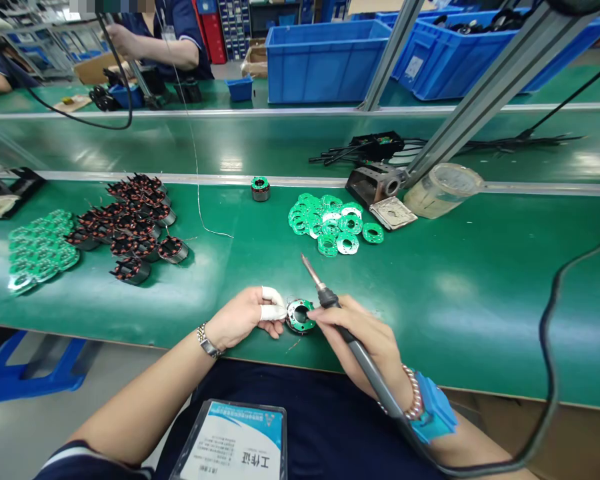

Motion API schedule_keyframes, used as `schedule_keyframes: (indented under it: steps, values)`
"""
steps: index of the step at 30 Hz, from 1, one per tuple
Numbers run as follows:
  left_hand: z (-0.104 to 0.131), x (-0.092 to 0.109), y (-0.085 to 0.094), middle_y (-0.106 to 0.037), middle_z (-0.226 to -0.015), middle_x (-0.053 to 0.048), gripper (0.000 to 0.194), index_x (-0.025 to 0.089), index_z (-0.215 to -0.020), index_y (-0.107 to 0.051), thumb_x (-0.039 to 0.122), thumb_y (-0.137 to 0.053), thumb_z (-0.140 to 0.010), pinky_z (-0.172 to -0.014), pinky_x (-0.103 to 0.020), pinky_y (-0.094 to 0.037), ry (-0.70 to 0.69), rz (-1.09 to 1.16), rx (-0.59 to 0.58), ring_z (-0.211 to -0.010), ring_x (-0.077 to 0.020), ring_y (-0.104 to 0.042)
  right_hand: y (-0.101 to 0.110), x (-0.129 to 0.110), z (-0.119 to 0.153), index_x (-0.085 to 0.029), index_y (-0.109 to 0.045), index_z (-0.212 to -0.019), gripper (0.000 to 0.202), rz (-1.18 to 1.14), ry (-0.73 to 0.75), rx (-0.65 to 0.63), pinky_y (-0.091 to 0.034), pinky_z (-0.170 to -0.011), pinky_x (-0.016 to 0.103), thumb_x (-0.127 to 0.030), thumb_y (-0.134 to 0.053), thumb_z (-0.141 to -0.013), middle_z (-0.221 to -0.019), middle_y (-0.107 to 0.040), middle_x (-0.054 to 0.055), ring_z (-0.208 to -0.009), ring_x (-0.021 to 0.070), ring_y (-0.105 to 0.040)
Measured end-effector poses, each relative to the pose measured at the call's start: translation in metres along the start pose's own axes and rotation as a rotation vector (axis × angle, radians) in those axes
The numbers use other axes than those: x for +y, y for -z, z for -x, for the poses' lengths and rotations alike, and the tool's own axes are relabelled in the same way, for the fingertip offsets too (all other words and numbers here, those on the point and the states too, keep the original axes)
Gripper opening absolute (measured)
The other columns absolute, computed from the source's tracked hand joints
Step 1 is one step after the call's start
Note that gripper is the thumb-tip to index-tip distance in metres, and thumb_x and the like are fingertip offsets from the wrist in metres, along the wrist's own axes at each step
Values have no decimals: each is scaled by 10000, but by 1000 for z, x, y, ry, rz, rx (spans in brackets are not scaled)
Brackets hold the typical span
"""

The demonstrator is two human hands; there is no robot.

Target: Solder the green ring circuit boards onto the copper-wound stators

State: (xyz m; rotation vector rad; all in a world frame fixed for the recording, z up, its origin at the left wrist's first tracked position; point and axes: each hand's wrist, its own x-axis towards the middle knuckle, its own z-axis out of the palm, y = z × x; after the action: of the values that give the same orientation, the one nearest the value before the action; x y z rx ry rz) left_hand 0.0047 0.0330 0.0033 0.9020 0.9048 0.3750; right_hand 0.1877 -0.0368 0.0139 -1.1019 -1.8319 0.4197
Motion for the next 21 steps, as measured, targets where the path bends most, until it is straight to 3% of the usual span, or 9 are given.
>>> schedule_keyframes:
  steps: [2, 5, 9, 21]
  values:
    - [-1, 2, 1, -588, -488, 1, 206, 114, -619, -564, 258, -710, -601, -470, -186, -476, 13, -13, -18, -433, -87, -561, 8, -2, -1, -194, -583, -952, 203, -19, 26, -6, -486, -556, 263, -69, -533, -801, -673, -615, 17, -585, 130, -531]
    - [-2, 3, 3, -594, -484, -3, 201, 115, -606, -566, 259, -706, -602, -466, -185, -474, 27, -30, -41, -423, -86, -560, 22, -6, -3, -176, -581, -1045, 258, -63, 50, -17, -482, -549, 279, -122, -557, -794, -669, -603, 28, -598, 140, -535]
    - [-3, 4, 4, -595, -484, -5, 178, 117, -599, -570, 245, -691, -621, -467, -184, -470, 28, -48, -66, -427, -86, -562, 34, -11, -6, -186, -628, -931, 222, -134, -35, -33, -473, -538, 285, -73, -533, -766, -674, -617, 37, -594, 141, -540]
    - [-3, 4, 5, -600, -489, -8, 146, 118, -617, -572, 219, -677, -629, -468, -191, -470, 37, -48, -67, -429, -91, -564, 31, -8, -8, -171, -643, -892, 193, -160, -91, -110, -467, -524, 285, -78, -517, -781, -648, -621, 47, -590, 144, -538]
